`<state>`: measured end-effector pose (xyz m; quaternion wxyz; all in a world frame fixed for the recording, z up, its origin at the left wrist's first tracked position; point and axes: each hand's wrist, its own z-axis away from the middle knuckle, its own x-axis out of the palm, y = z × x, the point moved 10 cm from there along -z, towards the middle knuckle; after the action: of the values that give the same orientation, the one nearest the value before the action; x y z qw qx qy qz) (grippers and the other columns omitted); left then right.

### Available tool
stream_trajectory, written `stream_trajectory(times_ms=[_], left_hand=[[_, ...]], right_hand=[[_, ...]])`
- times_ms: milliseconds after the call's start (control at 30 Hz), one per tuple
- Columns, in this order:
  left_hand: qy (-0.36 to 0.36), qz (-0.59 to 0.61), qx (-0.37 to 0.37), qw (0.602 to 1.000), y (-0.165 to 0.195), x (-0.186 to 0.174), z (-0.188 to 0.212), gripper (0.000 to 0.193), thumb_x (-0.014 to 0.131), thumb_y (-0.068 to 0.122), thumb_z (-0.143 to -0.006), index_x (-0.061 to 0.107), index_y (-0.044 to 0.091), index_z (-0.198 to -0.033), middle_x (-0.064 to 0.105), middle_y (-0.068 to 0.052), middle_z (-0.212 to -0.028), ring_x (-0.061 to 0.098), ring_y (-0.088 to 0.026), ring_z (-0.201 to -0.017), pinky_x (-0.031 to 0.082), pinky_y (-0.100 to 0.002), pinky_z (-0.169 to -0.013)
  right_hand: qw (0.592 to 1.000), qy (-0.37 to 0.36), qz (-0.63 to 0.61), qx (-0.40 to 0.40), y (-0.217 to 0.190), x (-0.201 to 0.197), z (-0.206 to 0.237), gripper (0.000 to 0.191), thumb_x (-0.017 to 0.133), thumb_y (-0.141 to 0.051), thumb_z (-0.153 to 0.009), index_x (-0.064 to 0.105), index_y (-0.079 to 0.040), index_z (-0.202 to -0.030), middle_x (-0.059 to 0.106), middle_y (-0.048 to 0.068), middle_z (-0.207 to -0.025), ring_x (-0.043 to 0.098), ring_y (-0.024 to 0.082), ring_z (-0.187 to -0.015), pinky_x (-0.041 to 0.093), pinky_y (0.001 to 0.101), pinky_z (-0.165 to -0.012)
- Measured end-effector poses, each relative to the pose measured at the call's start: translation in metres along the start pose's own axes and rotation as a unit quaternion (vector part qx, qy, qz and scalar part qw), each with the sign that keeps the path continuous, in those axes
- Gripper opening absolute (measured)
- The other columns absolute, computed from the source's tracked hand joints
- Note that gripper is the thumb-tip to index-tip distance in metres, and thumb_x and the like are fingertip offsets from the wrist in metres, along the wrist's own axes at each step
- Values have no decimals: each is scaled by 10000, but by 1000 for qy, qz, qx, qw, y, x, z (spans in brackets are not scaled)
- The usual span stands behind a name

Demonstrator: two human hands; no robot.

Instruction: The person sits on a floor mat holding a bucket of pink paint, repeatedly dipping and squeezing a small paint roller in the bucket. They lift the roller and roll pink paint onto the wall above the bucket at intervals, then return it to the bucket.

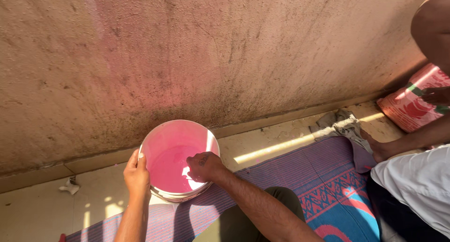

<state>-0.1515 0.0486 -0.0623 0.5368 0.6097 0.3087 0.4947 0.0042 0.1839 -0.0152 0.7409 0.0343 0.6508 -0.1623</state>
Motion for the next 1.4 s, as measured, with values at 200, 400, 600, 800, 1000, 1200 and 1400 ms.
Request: stream_trajectory(times_ms=[200,400,600,800,1000,1200,1400], left_hand=[[27,2,6,1000,4,-11,22,418,547,187,-1058,606,-18,-1418,710,-125,-1278,661,-166,-1098,520,-302,-939],[61,21,17,998,1,-25,45,433,515,175,-1050,571,-20,-1432,691,-134,-1284,664,-175,-1120,523,-301,-954],[90,17,18,996,-3,-37,39,446,523,195,-1063,538,-43,-1441,683,-148,-1282,654,-186,-1115,518,-305,-952],[69,30,22,997,2,-34,35,442,517,194,-1068,544,-49,-1435,688,-148,-1279,665,-182,-1107,527,-308,-949],[51,21,23,998,5,-30,34,425,510,188,-1067,579,-24,-1428,700,-146,-1269,669,-181,-1102,528,-309,-949],[26,38,-10,999,4,-19,29,422,521,196,-1059,579,-9,-1424,693,-137,-1277,668,-176,-1107,536,-310,-935],[11,51,-44,998,0,-10,33,435,538,203,-1049,574,4,-1434,701,-142,-1276,673,-187,-1095,546,-322,-919]], right_hand=[[1000,-26,7,5,10,13,-5,348,647,-354,-944,645,-16,-1024,756,167,-945,716,361,-980,540,498,-896],[1000,0,26,-11,6,-2,-13,322,616,-303,-972,622,-4,-1093,739,169,-919,733,336,-911,535,489,-877],[997,31,-27,-67,-7,-12,-15,248,634,-297,-948,667,-109,-1107,737,113,-970,723,295,-953,538,468,-869],[990,16,-35,-133,-19,-7,-23,339,711,-299,-833,688,-169,-1144,753,83,-999,707,294,-991,535,475,-868],[997,14,-11,-79,-4,4,-25,240,689,-305,-861,719,-164,-1054,753,96,-975,716,302,-977,554,469,-873],[998,32,-21,-49,6,6,-16,247,701,-316,-798,723,-119,-946,752,122,-944,715,315,-960,559,467,-877],[1000,14,-7,-20,14,14,-5,240,681,-286,-810,706,-65,-898,738,146,-913,722,320,-921,560,474,-873]])
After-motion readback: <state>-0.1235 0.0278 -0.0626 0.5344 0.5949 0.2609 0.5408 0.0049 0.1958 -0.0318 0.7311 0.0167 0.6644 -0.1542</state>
